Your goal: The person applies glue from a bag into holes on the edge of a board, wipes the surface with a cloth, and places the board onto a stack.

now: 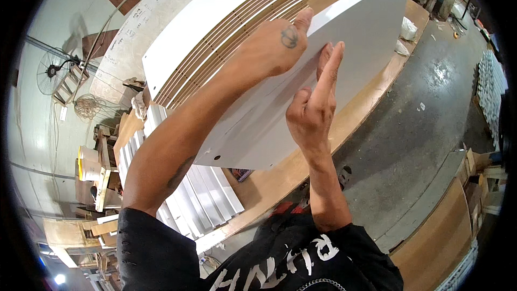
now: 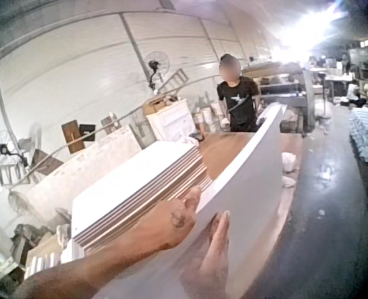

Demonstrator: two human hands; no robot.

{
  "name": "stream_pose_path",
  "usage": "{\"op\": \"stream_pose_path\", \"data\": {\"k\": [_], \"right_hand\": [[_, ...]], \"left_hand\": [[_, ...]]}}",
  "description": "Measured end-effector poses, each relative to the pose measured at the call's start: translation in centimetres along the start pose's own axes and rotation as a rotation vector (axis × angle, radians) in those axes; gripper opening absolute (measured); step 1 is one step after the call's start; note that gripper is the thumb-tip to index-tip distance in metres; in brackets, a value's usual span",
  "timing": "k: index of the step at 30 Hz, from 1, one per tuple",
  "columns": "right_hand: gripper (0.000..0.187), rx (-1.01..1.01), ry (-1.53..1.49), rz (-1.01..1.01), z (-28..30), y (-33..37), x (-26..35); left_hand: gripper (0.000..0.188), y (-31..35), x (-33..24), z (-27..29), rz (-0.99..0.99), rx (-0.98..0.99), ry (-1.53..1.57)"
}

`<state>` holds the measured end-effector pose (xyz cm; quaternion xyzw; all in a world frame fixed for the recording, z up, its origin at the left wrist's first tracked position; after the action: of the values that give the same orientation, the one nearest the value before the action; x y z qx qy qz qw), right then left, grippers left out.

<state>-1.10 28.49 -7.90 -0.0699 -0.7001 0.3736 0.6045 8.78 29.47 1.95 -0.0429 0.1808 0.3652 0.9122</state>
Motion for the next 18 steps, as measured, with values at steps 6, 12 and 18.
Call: {"op": "stream_pose_path", "data": {"k": [6,12,18], "right_hand": [[0.077,0.006,0.034,-0.009,-0.1,0.2,0.8],[0.074,0.01,0.075,0.03,-0.3,0.9,1.2],[0.068,-0.006,-0.019,0.032,0.3,1.4,1.1]], "left_hand": [[0.075,0.2,-0.1,0.1,-0.037,0.034,0.051],[0.075,0.6,0.2,0.2,-0.102,0.003,0.057],[0.07,0.1,0.0,-0.5,-0.097,-0.093,0.019]]}}
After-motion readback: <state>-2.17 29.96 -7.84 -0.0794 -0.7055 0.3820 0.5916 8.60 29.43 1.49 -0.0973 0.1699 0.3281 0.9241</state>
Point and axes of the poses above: each hand's wrist, its own y-axis away from the middle knuckle, its own z-axis out of the back of the hand, x = y × z, the point moved 4 cm from there along -y, towards the middle knuckle, and after that the axes turned 1 degree about -x, right-handed, at the moved point
